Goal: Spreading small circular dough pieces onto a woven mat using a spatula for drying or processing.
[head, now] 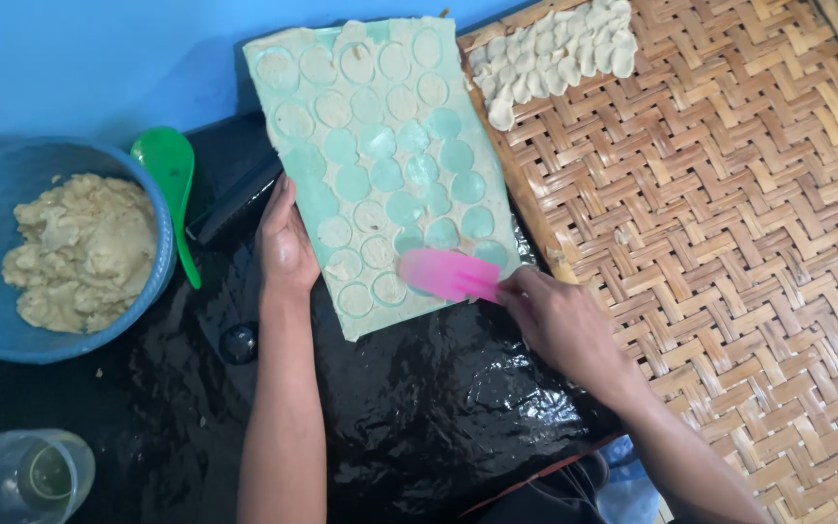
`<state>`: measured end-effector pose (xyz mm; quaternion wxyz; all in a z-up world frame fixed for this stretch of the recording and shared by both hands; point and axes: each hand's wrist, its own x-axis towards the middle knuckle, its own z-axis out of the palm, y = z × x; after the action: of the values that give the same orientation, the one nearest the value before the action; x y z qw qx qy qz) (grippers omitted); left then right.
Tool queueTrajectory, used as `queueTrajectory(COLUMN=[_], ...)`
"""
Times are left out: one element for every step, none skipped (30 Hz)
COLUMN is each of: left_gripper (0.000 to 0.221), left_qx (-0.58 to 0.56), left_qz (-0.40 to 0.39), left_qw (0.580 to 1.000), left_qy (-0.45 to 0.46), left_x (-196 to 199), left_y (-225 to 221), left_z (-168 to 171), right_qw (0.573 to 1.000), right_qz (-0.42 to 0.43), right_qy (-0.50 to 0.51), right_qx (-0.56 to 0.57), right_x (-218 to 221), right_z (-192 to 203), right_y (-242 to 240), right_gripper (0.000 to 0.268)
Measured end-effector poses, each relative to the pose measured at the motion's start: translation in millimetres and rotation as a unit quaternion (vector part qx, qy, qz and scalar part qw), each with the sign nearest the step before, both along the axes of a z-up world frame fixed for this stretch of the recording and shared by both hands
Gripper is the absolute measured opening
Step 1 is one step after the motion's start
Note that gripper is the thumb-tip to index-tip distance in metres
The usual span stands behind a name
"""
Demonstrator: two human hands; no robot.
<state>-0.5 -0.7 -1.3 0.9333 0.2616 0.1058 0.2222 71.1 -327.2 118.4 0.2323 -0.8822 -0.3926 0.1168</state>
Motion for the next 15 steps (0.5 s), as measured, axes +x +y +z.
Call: queueTrajectory(left_gripper=[0.046, 0.046, 0.046, 0.046, 0.046, 0.047, 0.047, 0.047, 0.048, 0.048, 0.048, 0.048, 0.048, 0.048, 0.048], left_qx=[0.000, -0.001, -0.002, -0.003, -0.003, -0.003, -0.005, -0.005, -0.004, -0.005, -0.002, 0.001, 0.001, 0.002, 0.003], left_qz=[0.004, 0.004, 0.003, 0.006, 0.003, -0.001, 0.000, -0.001, -0.001, 0.000, 0.002, 0.003, 0.003, 0.003, 0.003], left_qw=[1.000, 1.000, 1.000, 1.000, 1.000, 1.000, 1.000, 1.000, 1.000, 1.000, 1.000, 1.000, 1.000, 1.000, 1.000], left_qy=[0.002, 0.000, -0.002, -0.001, -0.002, -0.004, -0.003, -0.005, -0.005, -0.005, -0.005, -0.005, -0.005, -0.004, -0.002], left_x=[0, 0, 1, -1, -1, 0, 0, 1, 0, -1, -1, -1, -1, 0, -1], left_y=[0, 0, 0, 1, 1, 0, 0, 0, 0, 0, 1, 1, 1, 1, 1], left_z=[0, 0, -1, 0, 1, 2, 1, 1, 0, -1, -2, -2, -1, 0, 1], right_qw=[1.000, 1.000, 0.999, 0.999, 0.999, 0.998, 0.998, 0.997, 0.996, 0.996, 0.995, 0.995, 0.994, 0.994, 0.994], right_qz=[0.004, 0.008, 0.011, 0.014, 0.014, 0.013, 0.014, 0.016, 0.019, 0.021, 0.021, 0.021, 0.021, 0.024, 0.028], right_qy=[0.002, -0.014, -0.030, -0.028, -0.044, -0.060, -0.060, -0.072, -0.083, -0.083, -0.091, -0.099, -0.099, -0.101, -0.103], right_qx=[0.000, -0.011, -0.023, -0.024, -0.026, -0.029, -0.030, -0.030, -0.029, -0.029, -0.028, -0.027, -0.027, -0.022, -0.017], right_x=[-3, -5, -8, -11, -13, -15, -16, -17, -18, -19, -19, -19, -19, -19, -19], right_z=[0, 0, 0, 1, 2, 3, 4, 4, 4, 3, 3, 2, 2, 3, 4], right_y=[2, 3, 4, 6, 7, 9, 9, 10, 11, 11, 11, 11, 11, 11, 11], right_gripper=[0.015, 0.016, 0.016, 0.016, 0.017, 0.018, 0.018, 0.017, 0.017, 0.017, 0.017, 0.016, 0.016, 0.016, 0.016])
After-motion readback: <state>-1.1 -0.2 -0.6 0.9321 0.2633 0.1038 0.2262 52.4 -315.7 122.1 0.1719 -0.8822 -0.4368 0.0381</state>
